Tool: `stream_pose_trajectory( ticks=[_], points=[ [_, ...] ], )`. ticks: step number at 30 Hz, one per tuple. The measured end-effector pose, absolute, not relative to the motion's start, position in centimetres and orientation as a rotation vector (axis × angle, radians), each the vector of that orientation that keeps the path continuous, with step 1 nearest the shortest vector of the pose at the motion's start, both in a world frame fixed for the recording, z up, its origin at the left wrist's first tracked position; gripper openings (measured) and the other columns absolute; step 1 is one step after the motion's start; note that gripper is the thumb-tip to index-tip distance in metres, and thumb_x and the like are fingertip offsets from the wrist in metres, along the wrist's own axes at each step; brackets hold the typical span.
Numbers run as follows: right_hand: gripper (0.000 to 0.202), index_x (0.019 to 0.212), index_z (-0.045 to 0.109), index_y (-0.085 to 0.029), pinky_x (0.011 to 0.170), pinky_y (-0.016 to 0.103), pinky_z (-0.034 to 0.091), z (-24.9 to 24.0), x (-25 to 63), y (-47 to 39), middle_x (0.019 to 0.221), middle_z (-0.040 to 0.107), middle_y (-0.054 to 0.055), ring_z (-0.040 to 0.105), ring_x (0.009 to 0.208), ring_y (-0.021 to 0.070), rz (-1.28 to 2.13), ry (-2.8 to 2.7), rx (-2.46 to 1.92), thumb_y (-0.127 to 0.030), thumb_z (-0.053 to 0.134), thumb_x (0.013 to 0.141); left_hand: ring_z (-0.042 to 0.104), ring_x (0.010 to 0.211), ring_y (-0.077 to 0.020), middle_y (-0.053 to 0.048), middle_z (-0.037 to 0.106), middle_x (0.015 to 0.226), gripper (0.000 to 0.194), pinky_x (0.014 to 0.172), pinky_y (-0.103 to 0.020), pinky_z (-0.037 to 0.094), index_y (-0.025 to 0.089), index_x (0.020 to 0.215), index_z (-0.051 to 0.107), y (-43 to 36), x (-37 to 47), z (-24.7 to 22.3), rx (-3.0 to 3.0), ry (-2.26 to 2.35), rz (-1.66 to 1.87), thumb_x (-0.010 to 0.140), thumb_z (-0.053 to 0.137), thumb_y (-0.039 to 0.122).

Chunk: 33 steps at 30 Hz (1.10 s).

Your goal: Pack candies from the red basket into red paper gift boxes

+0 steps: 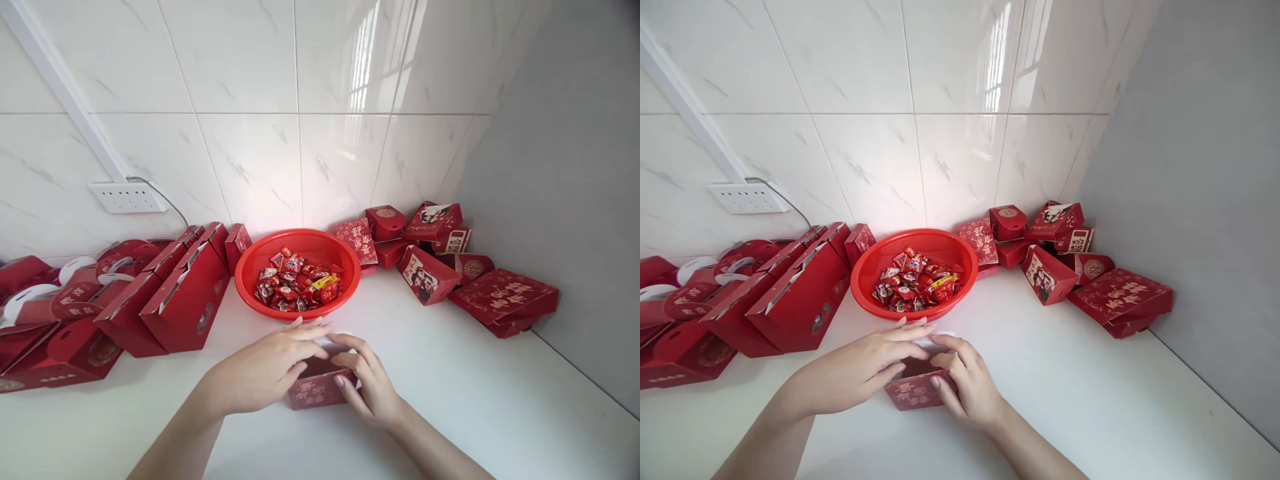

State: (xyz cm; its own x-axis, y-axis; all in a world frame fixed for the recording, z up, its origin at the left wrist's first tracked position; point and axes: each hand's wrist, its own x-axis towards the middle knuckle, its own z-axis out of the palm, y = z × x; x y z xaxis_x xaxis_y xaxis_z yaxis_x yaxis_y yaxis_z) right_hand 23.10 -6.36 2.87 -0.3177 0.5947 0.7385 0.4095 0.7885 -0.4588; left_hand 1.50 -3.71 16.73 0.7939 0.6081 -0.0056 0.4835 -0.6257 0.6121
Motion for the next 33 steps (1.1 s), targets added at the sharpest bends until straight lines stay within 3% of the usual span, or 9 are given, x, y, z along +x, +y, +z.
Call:
stream_pose_trajectory(
  ticks=[4, 9, 11, 14, 18, 23, 27, 30, 33],
  points=[
    [0.025, 0.116, 0.05, -0.022, 0.089, 0.043, 0.055, 3.3, 23.0, -6.7, 0.125, 0.054, 0.015, 0.058, 0.112, 0.0252, 0.226, -1.951, -0.74, -0.017, 0.051, 0.091, 0.05, 0.133, -0.0223, 0.003, 0.061, 0.135, 0.045, 0.109, -0.038, 0.044, 0.034, 0.115, 0.07, -4.2, 1.8, 17.3, 2.342, 0.769, 0.31, 0.09, 0.045, 0.007],
    [0.028, 0.117, 0.049, -0.023, 0.086, 0.043, 0.057, 3.5, 23.0, -7.0, 0.124, 0.055, 0.015, 0.061, 0.108, 0.0246, 0.245, -1.973, -0.741, -0.016, 0.052, 0.09, 0.064, 0.115, -0.0214, 0.003, 0.068, 0.123, 0.037, 0.095, -0.03, 0.051, 0.034, 0.112, 0.071, -4.4, 2.0, 17.6, 2.405, 0.845, 0.316, 0.09, 0.052, 0.011],
    [0.028, 0.117, 0.049, -0.023, 0.085, 0.043, 0.058, 3.5, 23.0, -7.0, 0.125, 0.055, 0.015, 0.063, 0.104, 0.0238, 0.264, -1.975, -0.741, -0.016, 0.051, 0.09, 0.068, 0.101, -0.0197, 0.002, 0.07, 0.114, 0.027, 0.086, -0.027, 0.052, 0.031, 0.103, 0.074, -4.2, 2.2, 17.6, 2.455, 0.885, 0.329, 0.093, 0.052, 0.019],
    [0.028, 0.116, 0.049, -0.023, 0.084, 0.043, 0.057, 3.4, 23.0, -6.9, 0.128, 0.054, 0.016, 0.061, 0.107, 0.0247, 0.267, -1.954, -0.75, -0.015, 0.052, 0.09, 0.068, 0.093, -0.0197, 0.0, 0.071, 0.107, 0.027, 0.081, -0.028, 0.05, 0.026, 0.091, 0.075, -3.8, 2.2, 17.3, 2.545, 0.982, 0.324, 0.097, 0.048, 0.025],
    [0.016, 0.103, 0.053, -0.023, 0.092, 0.051, 0.051, 3.4, 22.9, -7.2, 0.137, 0.047, 0.016, 0.053, 0.12, 0.0304, 0.228, -1.891, -0.786, -0.017, 0.052, 0.088, 0.068, 0.098, -0.0247, -0.003, 0.068, 0.114, 0.018, 0.075, -0.03, 0.051, 0.026, 0.097, 0.071, -3.2, 1.6, 16.6, 2.523, 1.158, 0.265, 0.091, 0.059, 0.037],
    [0.008, 0.094, 0.058, -0.023, 0.105, 0.065, 0.034, 3.6, 22.7, -7.8, 0.15, 0.034, 0.009, 0.037, 0.135, 0.037, 0.174, -1.867, -0.77, -0.024, 0.051, 0.09, 0.053, 0.127, -0.0316, -0.004, 0.048, 0.146, 0.037, 0.086, -0.035, 0.051, 0.028, 0.11, 0.063, -3.3, 0.8, 16.2, 2.527, 1.135, 0.309, 0.08, 0.07, 0.049],
    [0.016, 0.106, 0.057, -0.023, 0.11, 0.065, 0.029, 3.6, 22.4, -7.8, 0.153, 0.03, 0.01, 0.028, 0.141, 0.0367, 0.211, -1.865, -0.815, -0.023, 0.051, 0.091, 0.057, 0.122, -0.0305, -0.004, 0.048, 0.146, 0.039, 0.086, -0.035, 0.052, 0.028, 0.113, 0.061, -3.7, 0.5, 16.0, 2.492, 1.138, 0.317, 0.081, 0.069, 0.047],
    [0.04, 0.129, 0.047, -0.023, 0.11, 0.065, 0.029, 2.9, 22.2, -7.5, 0.157, 0.024, 0.013, 0.024, 0.144, 0.0365, 0.266, -1.838, -0.878, -0.026, 0.054, 0.091, 0.064, 0.108, -0.0271, -0.005, 0.05, 0.143, 0.032, 0.078, -0.032, 0.054, 0.026, 0.113, 0.062, -3.6, 0.7, 16.5, 2.457, 1.186, 0.289, 0.086, 0.064, 0.042],
    [0.054, 0.142, 0.034, -0.022, 0.111, 0.064, 0.03, 2.2, 22.0, -7.4, 0.159, 0.017, 0.015, 0.018, 0.147, 0.0358, 0.318, -1.757, -0.893, -0.027, 0.053, 0.091, 0.059, 0.118, -0.0262, -0.005, 0.044, 0.149, 0.028, 0.09, -0.035, 0.052, 0.027, 0.119, 0.062, -4.0, 0.8, 18.0, 2.518, 1.223, 0.401, 0.094, 0.055, 0.036]
  ],
)
